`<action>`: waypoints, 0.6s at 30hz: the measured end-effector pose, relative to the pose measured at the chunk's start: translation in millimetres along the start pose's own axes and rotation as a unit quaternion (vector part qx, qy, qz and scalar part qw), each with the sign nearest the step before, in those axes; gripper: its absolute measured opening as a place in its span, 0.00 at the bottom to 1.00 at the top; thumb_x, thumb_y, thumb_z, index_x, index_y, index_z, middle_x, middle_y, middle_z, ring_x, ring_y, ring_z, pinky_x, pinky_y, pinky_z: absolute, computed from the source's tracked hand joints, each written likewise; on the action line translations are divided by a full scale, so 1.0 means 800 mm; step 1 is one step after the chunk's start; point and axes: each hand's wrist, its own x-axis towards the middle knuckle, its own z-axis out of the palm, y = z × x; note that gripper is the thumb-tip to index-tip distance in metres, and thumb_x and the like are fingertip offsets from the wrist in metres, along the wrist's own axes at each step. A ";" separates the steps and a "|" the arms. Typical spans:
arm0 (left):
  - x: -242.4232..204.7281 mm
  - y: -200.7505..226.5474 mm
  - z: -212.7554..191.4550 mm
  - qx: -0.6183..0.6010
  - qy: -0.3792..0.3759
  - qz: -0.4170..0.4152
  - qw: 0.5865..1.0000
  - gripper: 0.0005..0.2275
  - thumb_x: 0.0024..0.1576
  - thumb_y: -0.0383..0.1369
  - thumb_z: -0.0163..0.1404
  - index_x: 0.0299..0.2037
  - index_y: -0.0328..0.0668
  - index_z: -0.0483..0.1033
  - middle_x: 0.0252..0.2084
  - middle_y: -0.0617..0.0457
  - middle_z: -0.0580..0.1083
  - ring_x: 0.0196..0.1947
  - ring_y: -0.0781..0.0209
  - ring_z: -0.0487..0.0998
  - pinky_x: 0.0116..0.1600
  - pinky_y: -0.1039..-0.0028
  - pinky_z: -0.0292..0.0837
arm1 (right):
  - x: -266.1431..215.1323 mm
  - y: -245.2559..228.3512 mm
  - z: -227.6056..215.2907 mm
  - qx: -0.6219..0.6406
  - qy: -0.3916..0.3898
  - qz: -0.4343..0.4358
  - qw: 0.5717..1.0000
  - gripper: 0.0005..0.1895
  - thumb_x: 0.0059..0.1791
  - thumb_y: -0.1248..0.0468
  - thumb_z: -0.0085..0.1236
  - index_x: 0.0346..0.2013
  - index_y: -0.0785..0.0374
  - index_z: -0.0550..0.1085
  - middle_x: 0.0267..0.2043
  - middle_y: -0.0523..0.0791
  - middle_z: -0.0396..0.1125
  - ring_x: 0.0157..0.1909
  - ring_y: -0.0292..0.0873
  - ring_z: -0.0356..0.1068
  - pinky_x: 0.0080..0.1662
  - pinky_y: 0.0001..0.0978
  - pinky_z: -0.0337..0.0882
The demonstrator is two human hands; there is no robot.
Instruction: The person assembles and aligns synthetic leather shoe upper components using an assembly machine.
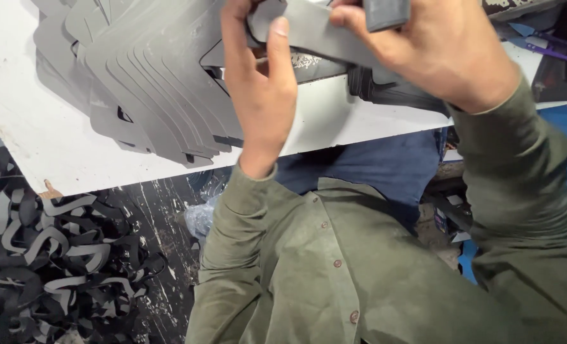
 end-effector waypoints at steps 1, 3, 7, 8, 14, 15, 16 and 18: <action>0.003 -0.005 -0.004 0.002 -0.010 0.007 1.000 0.09 0.77 0.29 0.47 0.63 0.38 0.64 0.48 0.57 0.74 0.40 0.74 0.74 0.42 0.81 0.71 | -0.001 -0.002 0.003 0.040 -0.003 0.019 0.999 0.05 0.62 0.69 0.57 0.50 0.69 0.72 0.48 0.47 0.74 0.48 0.41 0.76 0.50 0.29 0.75; 0.016 -0.027 -0.013 -0.019 -0.016 0.009 1.000 0.06 0.78 0.28 0.47 0.60 0.36 0.67 0.44 0.56 0.71 0.39 0.73 0.71 0.43 0.79 0.69 | 0.014 -0.027 0.013 0.085 0.000 0.078 0.993 0.06 0.60 0.68 0.60 0.48 0.70 0.74 0.44 0.46 0.74 0.44 0.39 0.75 0.46 0.29 0.74; 0.029 -0.025 -0.009 -0.017 -0.009 0.041 0.999 0.05 0.77 0.26 0.46 0.59 0.36 0.66 0.46 0.53 0.72 0.42 0.70 0.70 0.51 0.77 0.68 | 0.005 -0.028 0.054 0.321 0.042 0.205 0.923 0.07 0.61 0.67 0.63 0.47 0.71 0.77 0.42 0.43 0.72 0.40 0.29 0.71 0.45 0.24 0.73; 0.021 -0.013 -0.007 -0.018 -0.010 0.042 0.999 0.05 0.77 0.26 0.46 0.59 0.36 0.66 0.46 0.53 0.72 0.42 0.70 0.70 0.51 0.77 0.68 | 0.003 -0.030 0.059 0.320 0.043 0.205 0.924 0.07 0.61 0.67 0.63 0.47 0.71 0.77 0.42 0.43 0.72 0.40 0.29 0.71 0.45 0.24 0.73; 0.003 -0.025 -0.010 -0.075 -0.053 0.029 0.995 0.10 0.78 0.23 0.45 0.65 0.36 0.62 0.60 0.51 0.68 0.61 0.67 0.68 0.68 0.80 0.59 | -0.009 -0.038 0.079 0.477 0.016 0.247 0.843 0.06 0.59 0.70 0.59 0.47 0.72 0.77 0.44 0.44 0.75 0.47 0.32 0.76 0.51 0.26 0.79; 0.007 -0.027 -0.012 -0.091 -0.058 0.042 0.993 0.10 0.77 0.22 0.46 0.65 0.36 0.62 0.61 0.51 0.69 0.61 0.68 0.68 0.68 0.81 0.59 | -0.007 -0.041 0.079 0.469 0.021 0.259 0.844 0.06 0.58 0.70 0.59 0.47 0.72 0.78 0.43 0.44 0.76 0.46 0.33 0.77 0.50 0.26 0.80; 0.012 -0.028 -0.013 -0.108 -0.063 0.054 0.991 0.11 0.77 0.21 0.47 0.65 0.36 0.62 0.63 0.51 0.70 0.61 0.69 0.68 0.68 0.82 0.58 | -0.005 -0.044 0.079 0.460 0.025 0.271 0.845 0.06 0.56 0.70 0.59 0.46 0.72 0.78 0.42 0.45 0.77 0.45 0.34 0.77 0.49 0.27 0.80; 0.018 -0.025 -0.016 -0.126 -0.070 0.041 0.989 0.10 0.77 0.21 0.48 0.64 0.35 0.63 0.59 0.50 0.70 0.57 0.69 0.69 0.64 0.82 0.60 | -0.003 -0.046 0.082 0.461 0.031 0.269 0.845 0.06 0.56 0.70 0.59 0.45 0.72 0.78 0.42 0.45 0.76 0.45 0.35 0.78 0.48 0.27 0.80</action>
